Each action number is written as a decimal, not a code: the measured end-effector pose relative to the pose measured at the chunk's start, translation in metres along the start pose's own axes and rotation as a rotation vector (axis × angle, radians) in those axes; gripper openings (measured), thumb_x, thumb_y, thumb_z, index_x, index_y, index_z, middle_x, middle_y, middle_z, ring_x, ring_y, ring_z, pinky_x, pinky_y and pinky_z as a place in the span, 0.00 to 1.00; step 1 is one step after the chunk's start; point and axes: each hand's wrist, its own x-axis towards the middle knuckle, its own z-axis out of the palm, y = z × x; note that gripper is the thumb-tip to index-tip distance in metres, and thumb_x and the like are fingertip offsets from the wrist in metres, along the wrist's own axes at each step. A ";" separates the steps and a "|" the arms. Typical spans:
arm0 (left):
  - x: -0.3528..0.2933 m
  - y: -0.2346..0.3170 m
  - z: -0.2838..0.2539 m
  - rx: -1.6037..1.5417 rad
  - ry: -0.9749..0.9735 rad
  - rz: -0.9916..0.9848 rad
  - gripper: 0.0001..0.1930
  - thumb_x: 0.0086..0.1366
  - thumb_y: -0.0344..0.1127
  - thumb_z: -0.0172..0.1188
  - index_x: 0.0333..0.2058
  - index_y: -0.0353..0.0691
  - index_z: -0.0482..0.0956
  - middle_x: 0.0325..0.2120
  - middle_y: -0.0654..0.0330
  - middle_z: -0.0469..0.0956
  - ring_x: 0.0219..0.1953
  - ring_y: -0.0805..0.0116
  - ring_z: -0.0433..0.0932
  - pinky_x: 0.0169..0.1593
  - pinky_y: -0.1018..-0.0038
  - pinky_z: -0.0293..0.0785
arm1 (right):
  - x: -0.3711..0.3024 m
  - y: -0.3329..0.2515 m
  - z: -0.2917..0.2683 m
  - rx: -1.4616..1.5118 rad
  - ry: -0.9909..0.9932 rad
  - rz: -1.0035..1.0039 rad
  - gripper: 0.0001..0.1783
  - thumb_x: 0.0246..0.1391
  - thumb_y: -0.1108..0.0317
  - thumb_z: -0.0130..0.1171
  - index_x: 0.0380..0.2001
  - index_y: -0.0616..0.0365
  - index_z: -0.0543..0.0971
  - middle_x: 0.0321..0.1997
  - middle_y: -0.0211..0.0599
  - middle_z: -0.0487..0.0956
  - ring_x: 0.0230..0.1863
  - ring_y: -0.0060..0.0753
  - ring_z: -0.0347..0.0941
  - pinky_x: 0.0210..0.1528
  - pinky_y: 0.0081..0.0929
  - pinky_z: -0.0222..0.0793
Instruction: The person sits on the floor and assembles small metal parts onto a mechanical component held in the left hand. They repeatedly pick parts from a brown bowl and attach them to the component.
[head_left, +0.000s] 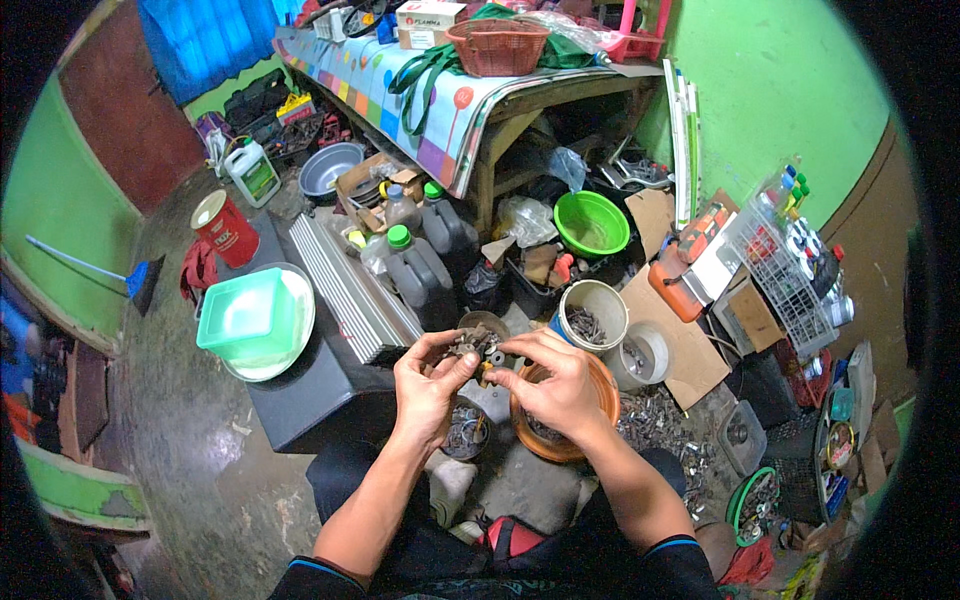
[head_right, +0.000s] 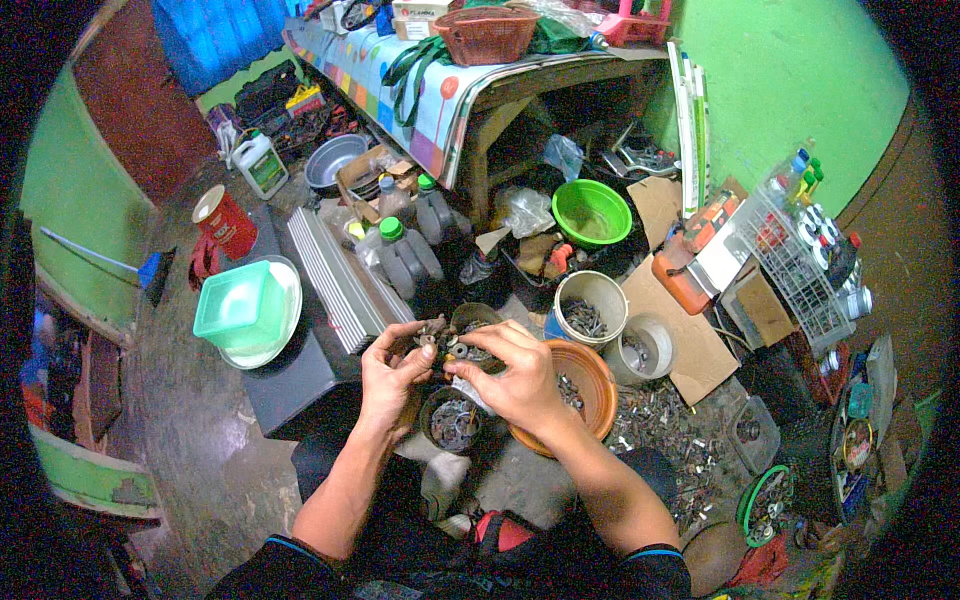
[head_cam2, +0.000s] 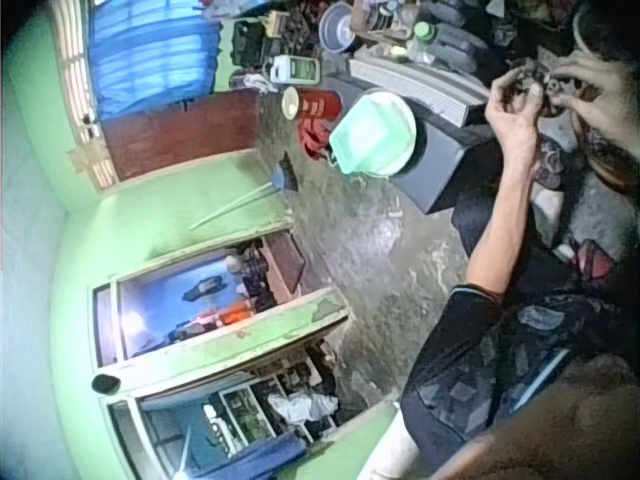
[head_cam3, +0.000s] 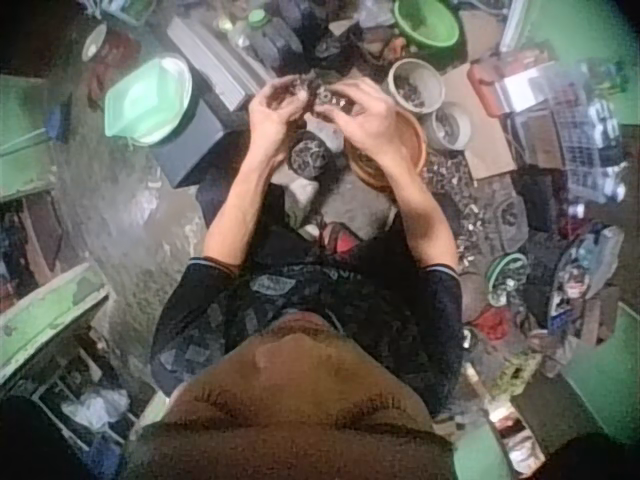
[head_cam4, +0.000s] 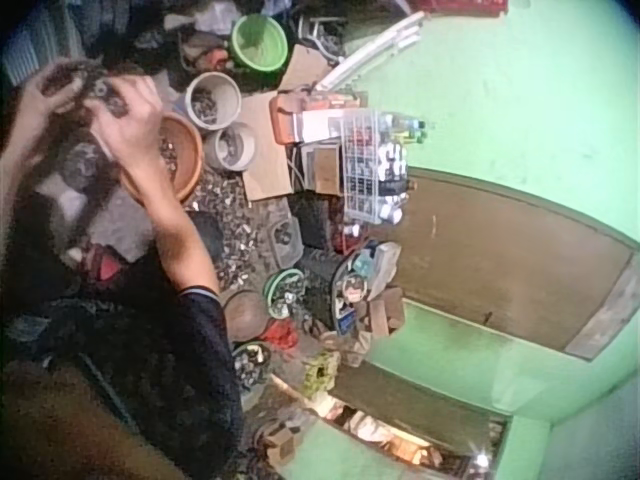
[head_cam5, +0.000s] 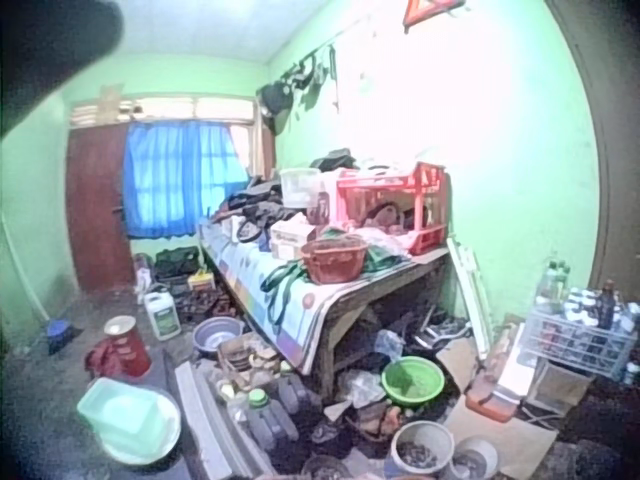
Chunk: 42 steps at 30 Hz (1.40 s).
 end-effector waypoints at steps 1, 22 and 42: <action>0.000 -0.001 0.000 0.025 -0.002 0.015 0.17 0.56 0.23 0.66 0.44 0.32 0.74 0.39 0.55 0.78 0.40 0.69 0.79 0.44 0.74 0.77 | 0.000 0.001 0.000 0.008 0.003 0.010 0.14 0.37 0.69 0.72 0.30 0.63 0.81 0.32 0.43 0.81 0.35 0.41 0.78 0.39 0.32 0.72; 0.013 0.002 -0.022 -0.269 0.239 -0.015 0.18 0.60 0.34 0.65 0.46 0.37 0.71 0.35 0.63 0.76 0.37 0.71 0.76 0.40 0.69 0.74 | -0.001 0.050 0.001 -0.144 -0.206 0.350 0.09 0.46 0.70 0.60 0.30 0.63 0.82 0.30 0.56 0.80 0.31 0.54 0.78 0.37 0.39 0.73; 0.009 0.010 -0.013 -0.310 0.195 -0.113 0.17 0.64 0.36 0.60 0.47 0.35 0.70 0.35 0.61 0.77 0.40 0.68 0.77 0.45 0.67 0.76 | 0.002 0.028 0.012 -0.114 0.023 0.002 0.16 0.43 0.70 0.67 0.38 0.64 0.79 0.36 0.49 0.80 0.37 0.46 0.78 0.41 0.34 0.73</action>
